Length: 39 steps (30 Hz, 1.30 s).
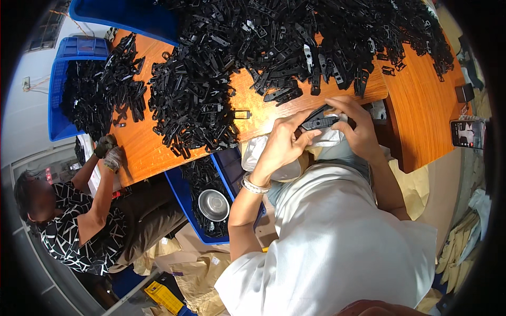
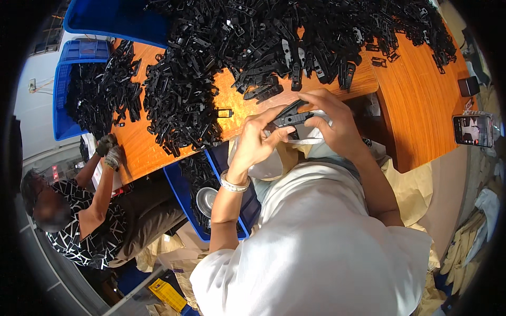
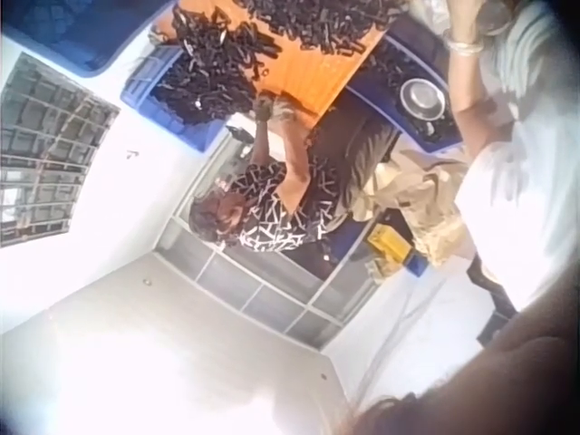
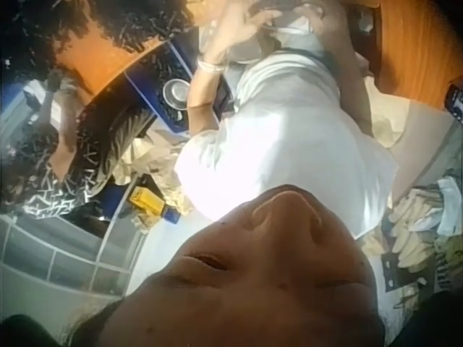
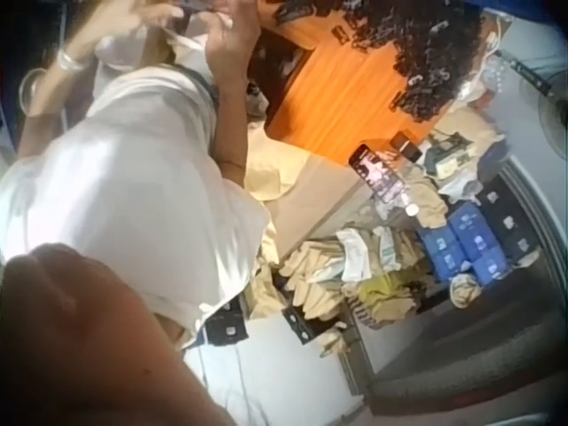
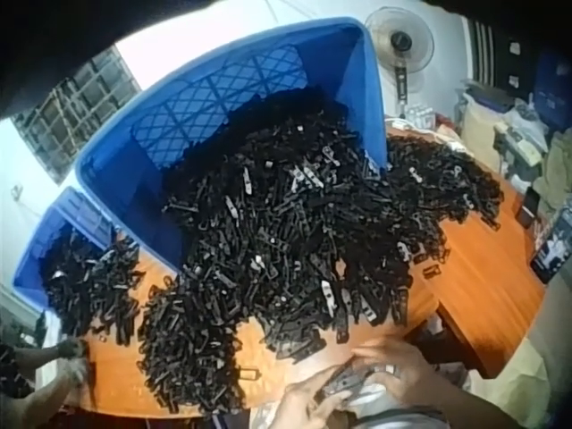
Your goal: Inspecting small black components at a factory workstation.
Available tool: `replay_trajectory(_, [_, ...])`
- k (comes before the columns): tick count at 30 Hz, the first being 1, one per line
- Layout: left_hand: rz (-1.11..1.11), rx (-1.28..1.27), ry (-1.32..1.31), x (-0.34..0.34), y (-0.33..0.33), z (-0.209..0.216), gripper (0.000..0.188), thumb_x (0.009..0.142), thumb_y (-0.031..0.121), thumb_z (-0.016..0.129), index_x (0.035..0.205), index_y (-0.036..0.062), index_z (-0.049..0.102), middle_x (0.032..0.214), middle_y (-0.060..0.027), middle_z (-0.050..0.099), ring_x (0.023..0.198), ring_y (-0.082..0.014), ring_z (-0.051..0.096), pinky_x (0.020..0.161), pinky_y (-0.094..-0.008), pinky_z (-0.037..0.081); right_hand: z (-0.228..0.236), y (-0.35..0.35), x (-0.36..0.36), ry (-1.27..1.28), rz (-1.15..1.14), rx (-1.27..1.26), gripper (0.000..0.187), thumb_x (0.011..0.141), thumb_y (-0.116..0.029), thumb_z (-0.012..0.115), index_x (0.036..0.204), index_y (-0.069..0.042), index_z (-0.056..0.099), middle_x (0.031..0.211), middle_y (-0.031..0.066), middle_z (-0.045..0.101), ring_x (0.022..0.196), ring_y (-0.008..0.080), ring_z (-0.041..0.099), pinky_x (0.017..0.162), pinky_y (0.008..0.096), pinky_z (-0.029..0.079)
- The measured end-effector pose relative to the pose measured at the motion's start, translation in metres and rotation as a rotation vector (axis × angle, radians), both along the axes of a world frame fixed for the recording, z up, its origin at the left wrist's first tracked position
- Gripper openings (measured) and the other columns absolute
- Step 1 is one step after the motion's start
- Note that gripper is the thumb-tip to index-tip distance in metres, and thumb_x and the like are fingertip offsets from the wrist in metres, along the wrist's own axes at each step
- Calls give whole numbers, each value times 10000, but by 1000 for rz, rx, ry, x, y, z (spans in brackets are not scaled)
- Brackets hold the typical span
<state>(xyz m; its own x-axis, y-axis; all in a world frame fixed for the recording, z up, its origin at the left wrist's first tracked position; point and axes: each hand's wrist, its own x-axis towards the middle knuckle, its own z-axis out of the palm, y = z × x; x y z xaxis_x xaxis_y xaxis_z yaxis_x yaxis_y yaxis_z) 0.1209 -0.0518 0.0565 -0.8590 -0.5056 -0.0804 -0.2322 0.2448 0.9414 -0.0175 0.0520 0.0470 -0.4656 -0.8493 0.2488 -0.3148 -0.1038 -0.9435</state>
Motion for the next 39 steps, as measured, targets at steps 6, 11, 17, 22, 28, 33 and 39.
replay_trajectory(6, [28, 33, 72, 5, 4, -10, 314, 716, 40, 626, 1012, -27, 547, 747, -92, 600, 550, -97, 568, 517, -211, 442, -8, 6, -2, 52, 15, 84, 313, 632, 50, 544, 939, 4, 577, 774, 80, 511, 657, 150, 475, 641, 244, 394])
replay_trajectory(11, [4, -83, 83, 12, 8, -23, 309, 740, 75, 614, 1033, 2, 550, 834, -127, 596, 726, -144, 585, 622, -246, 449, -11, 4, -2, -401, 108, 156, 206, 677, 33, 566, 882, 22, 583, 727, 68, 500, 612, 136, 466, 598, 249, 395])
replay_trajectory(17, [343, -957, -416, 44, -18, -19, 109, 712, 17, 524, 809, -12, 563, 738, -130, 505, 671, -266, 533, 565, -348, 446, -40, 19, 2, 224, 107, 180, 168, 689, 46, 558, 857, 44, 568, 784, 89, 533, 682, 165, 513, 637, 264, 413])
replay_trajectory(22, [317, -1105, -554, 50, -39, -36, 117, 648, -24, 514, 759, -19, 550, 748, -132, 490, 685, -272, 528, 538, -361, 452, -43, 27, -1, 175, 75, 151, 107, 708, 26, 560, 814, 35, 565, 808, 98, 553, 701, 182, 522, 634, 251, 412])
replay_trajectory(28, [431, -996, -229, 31, -34, -21, 207, 601, -92, 531, 782, -22, 460, 862, -185, 496, 757, -323, 524, 563, -368, 449, -51, 35, -77, 431, -675, 141, 99, 764, -44, 547, 849, -4, 580, 783, 116, 554, 715, 207, 541, 649, 261, 423])
replay_trajectory(33, [454, -584, 146, 11, -29, -21, 150, 749, 0, 567, 844, -20, 453, 839, -134, 561, 610, -198, 560, 525, -289, 443, -56, 31, -122, 920, -848, 345, 119, 771, -45, 542, 874, -25, 598, 810, 129, 564, 758, 243, 559, 686, 270, 431])
replay_trajectory(39, [289, 408, 315, -6, -12, -13, 396, 734, -57, 565, 1109, -35, 440, 790, -64, 548, 566, -113, 541, 497, -210, 462, -38, 22, -77, 370, -467, 12, 104, 725, -15, 581, 825, 2, 602, 866, 98, 575, 810, 202, 552, 712, 268, 430])
